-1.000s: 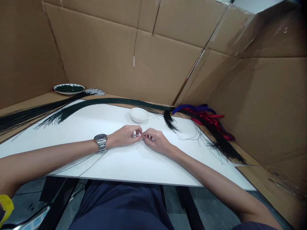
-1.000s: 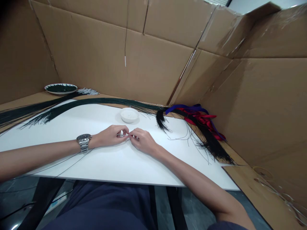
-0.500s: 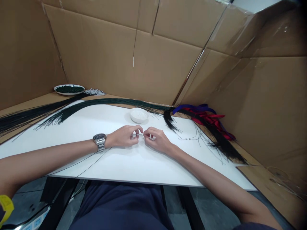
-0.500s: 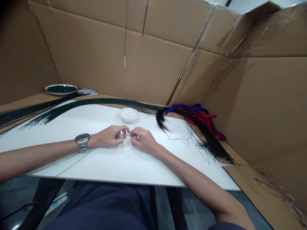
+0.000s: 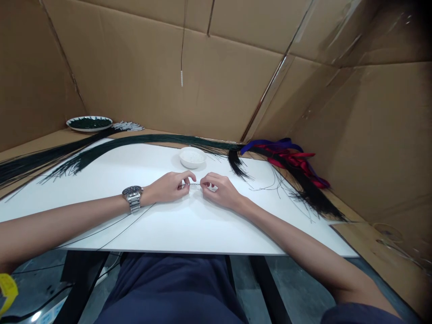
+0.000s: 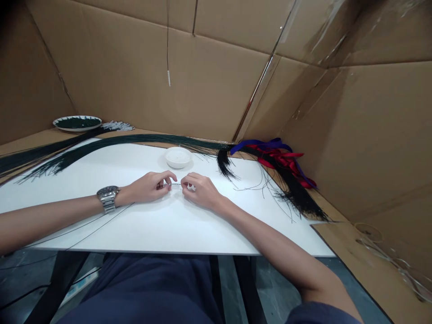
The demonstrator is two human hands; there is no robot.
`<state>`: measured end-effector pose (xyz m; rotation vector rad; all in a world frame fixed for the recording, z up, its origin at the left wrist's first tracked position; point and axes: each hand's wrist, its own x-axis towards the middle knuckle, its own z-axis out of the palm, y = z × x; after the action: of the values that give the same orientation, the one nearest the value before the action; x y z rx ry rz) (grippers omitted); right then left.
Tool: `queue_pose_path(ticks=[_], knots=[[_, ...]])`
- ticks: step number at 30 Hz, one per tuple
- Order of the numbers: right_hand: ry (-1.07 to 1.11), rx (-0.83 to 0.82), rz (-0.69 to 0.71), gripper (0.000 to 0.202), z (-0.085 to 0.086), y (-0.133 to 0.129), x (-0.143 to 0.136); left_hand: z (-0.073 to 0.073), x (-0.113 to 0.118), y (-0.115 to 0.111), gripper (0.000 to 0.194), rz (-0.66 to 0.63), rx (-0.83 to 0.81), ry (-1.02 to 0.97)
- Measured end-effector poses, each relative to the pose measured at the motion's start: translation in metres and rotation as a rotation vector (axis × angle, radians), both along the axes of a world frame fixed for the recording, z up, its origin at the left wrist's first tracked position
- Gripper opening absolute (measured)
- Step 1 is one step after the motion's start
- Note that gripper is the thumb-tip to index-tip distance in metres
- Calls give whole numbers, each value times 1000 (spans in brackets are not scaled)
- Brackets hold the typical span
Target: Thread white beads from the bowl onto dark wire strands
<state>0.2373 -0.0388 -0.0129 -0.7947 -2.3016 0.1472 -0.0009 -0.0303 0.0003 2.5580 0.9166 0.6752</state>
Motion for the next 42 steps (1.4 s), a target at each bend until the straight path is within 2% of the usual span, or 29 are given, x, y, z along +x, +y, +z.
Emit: queue_pose_path(ticks=[26, 42], knots=[[-2, 12, 2, 14, 3, -3, -3, 3, 1, -3, 27, -8, 29, 5], [-2, 2, 5, 14, 2, -3, -2, 0, 1, 0, 19, -12, 39, 12]])
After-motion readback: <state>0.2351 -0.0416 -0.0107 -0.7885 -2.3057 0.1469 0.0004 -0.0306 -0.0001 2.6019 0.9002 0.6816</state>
